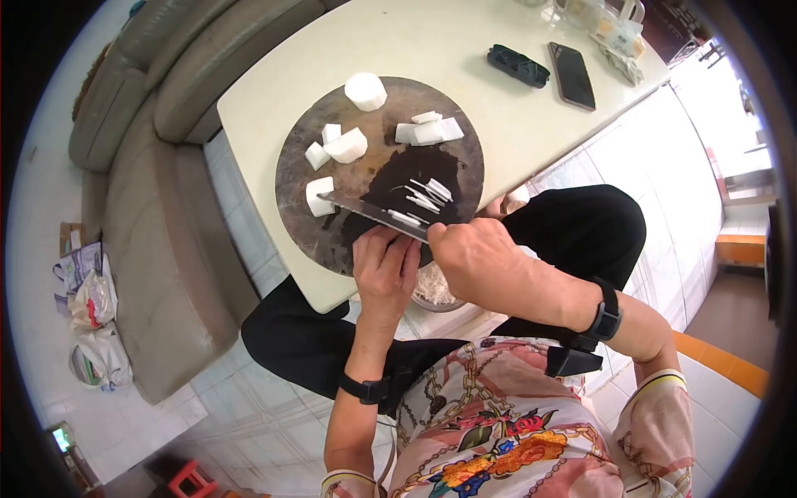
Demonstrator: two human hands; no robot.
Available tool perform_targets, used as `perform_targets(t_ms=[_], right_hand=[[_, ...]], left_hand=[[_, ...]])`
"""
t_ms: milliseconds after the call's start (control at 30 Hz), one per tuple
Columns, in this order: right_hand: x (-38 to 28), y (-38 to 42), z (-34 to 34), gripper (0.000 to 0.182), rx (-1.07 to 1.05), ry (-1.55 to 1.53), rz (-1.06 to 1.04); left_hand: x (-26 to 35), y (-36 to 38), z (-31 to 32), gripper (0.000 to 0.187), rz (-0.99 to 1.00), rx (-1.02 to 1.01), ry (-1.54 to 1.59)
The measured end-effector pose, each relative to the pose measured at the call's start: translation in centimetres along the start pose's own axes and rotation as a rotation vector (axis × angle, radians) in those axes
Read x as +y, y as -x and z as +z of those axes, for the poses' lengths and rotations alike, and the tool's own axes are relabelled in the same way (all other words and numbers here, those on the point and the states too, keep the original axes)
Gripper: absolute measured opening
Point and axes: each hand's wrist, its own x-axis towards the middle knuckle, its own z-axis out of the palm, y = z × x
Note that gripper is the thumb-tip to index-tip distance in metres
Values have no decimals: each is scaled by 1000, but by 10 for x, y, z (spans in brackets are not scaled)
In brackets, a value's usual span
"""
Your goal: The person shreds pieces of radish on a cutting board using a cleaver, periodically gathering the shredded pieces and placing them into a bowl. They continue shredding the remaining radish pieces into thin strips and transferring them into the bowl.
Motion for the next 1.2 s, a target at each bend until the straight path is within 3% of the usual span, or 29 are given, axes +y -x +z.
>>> perform_targets(t_ms=[433, 567, 800, 1067, 1200], right_hand=[[-4, 2, -4, 16, -86, -7, 21], [2, 7, 1, 17, 21, -48, -8], [-6, 17, -9, 18, -120, -18, 40], [-3, 1, 3, 18, 0, -52, 15], [-8, 16, -9, 20, -86, -27, 26]], left_hand=[[-1, 1, -2, 20, 7, -10, 8], [1, 2, -7, 18, 11, -28, 30], [0, 4, -8, 21, -33, -67, 26], [2, 7, -7, 25, -68, -4, 22], [2, 5, -9, 24, -51, -49, -2]])
